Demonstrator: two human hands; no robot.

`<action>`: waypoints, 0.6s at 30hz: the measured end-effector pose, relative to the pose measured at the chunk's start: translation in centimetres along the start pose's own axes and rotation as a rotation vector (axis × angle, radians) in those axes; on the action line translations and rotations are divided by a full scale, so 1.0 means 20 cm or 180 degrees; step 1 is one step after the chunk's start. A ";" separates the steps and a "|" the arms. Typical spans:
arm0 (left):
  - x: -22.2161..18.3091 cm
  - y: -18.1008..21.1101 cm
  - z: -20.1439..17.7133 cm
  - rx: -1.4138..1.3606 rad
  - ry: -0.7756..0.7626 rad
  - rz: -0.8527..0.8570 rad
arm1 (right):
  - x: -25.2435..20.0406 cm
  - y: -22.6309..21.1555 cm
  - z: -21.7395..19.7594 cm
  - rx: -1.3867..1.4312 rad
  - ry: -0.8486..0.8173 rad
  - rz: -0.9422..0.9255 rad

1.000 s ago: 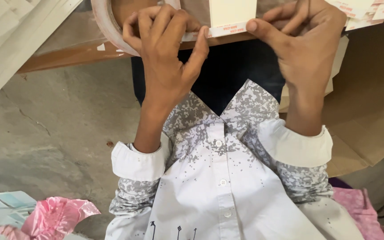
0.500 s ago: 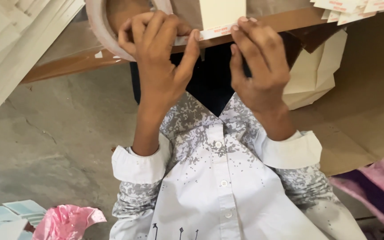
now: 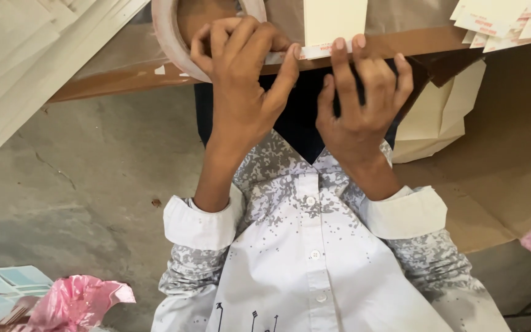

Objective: Applying double-sided adhesive tape to paper strips and stacking them.

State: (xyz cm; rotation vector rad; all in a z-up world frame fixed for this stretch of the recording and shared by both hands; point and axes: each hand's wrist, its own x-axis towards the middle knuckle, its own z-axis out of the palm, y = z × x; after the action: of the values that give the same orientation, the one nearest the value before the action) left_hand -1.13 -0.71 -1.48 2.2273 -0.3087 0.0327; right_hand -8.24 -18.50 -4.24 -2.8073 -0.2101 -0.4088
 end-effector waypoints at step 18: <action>0.00 0.02 -0.02 0.0128 -0.0069 0.0236 | 0.08 -0.07 -0.09 -0.0996 -0.0393 -0.0586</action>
State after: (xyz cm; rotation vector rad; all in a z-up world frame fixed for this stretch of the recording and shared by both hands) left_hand -1.23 -0.55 -0.97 2.2565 -0.4056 0.0551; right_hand -7.47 -17.64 -1.78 -3.1369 -0.4718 -0.3336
